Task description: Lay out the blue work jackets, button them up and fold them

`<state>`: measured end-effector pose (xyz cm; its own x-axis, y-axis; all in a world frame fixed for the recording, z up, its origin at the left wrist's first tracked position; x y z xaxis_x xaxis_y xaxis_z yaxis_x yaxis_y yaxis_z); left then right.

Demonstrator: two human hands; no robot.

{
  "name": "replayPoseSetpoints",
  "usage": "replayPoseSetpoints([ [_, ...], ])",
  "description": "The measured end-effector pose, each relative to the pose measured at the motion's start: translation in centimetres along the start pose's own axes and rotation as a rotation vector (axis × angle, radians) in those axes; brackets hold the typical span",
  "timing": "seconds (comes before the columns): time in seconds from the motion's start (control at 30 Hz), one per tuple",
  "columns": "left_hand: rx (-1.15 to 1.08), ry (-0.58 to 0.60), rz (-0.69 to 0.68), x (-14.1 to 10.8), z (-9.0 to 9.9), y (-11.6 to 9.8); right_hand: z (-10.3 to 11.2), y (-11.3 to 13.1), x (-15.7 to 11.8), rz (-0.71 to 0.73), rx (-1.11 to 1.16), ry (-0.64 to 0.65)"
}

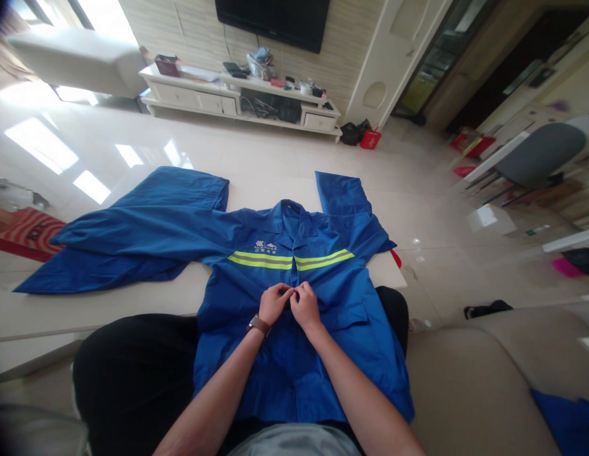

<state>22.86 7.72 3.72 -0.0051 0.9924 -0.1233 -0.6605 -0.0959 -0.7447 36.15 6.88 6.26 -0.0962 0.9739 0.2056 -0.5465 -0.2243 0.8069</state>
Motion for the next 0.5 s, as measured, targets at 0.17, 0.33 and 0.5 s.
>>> replayPoseSetpoints([
  [0.17, 0.01, -0.002, 0.015, 0.1, -0.4, 0.3, -0.1, -0.8, -0.1, -0.022, 0.073, -0.006],
  [0.33, 0.018, -0.02, 0.019, 0.3, -0.6, 0.4, 0.0, -1.5, 0.1, -0.062, 0.12, -0.041],
  [0.5, -0.047, -0.034, 0.046, 0.4, -0.3, 0.5, 0.6, -1.2, 0.8, -0.06, 0.157, -0.064],
])
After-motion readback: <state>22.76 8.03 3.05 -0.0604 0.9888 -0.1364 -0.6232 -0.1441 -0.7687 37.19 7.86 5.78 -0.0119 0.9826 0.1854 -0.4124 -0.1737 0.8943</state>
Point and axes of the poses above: each hand's wrist, its own x-axis towards the middle knuckle, its own z-axis out of the back of the hand, y = z × x, the point moved 9 cm from there along x, towards the middle knuckle, and after that the axes turned 15 degrees about x, right-handed, at the moved point
